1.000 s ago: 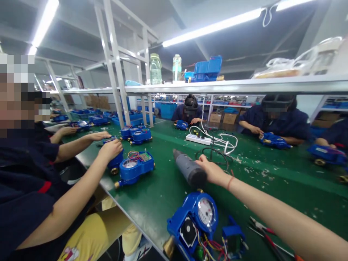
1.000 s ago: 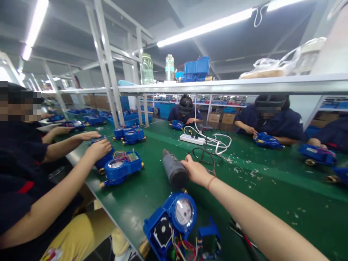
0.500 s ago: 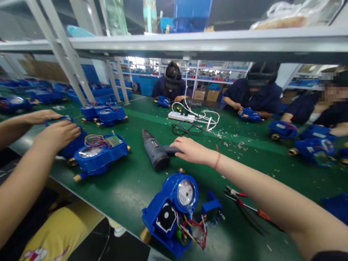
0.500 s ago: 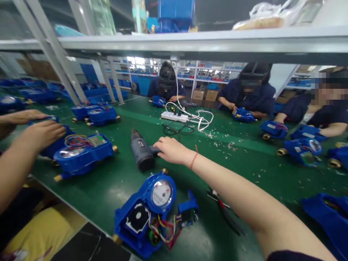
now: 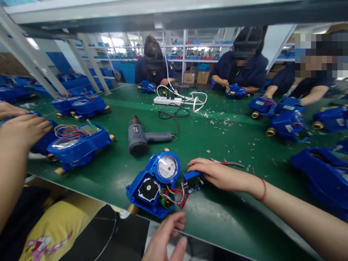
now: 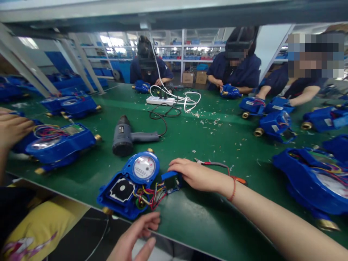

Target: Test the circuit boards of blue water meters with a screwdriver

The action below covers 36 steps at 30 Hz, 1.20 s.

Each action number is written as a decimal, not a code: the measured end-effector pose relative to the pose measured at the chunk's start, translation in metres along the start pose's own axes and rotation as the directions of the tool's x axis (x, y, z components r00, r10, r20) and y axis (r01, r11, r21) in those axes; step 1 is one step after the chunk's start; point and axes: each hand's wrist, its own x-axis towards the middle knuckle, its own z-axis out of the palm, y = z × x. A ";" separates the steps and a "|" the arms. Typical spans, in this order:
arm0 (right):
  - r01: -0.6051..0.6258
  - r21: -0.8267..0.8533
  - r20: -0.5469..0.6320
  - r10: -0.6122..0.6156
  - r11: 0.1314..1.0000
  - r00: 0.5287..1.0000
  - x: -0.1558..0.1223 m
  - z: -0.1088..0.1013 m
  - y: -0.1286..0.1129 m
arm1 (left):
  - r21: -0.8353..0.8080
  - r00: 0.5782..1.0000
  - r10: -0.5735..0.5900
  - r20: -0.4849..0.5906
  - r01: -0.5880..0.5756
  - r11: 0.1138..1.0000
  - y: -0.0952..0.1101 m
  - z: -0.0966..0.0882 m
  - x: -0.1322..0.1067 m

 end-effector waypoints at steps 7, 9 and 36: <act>0.032 0.084 0.046 -0.036 0.996 0.998 -0.002 0.000 -0.010 | 0.423 0.990 0.044 -0.137 0.019 0.906 -0.002 0.015 0.006; 0.026 0.101 0.076 -0.033 0.995 0.997 -0.006 0.003 -0.015 | 0.482 0.986 0.083 -0.142 -0.004 0.876 -0.002 0.015 0.006; -0.239 0.211 -0.199 0.281 0.948 0.939 -0.046 0.035 -0.029 | -0.276 0.924 -0.271 -0.271 0.195 0.941 0.040 0.042 0.048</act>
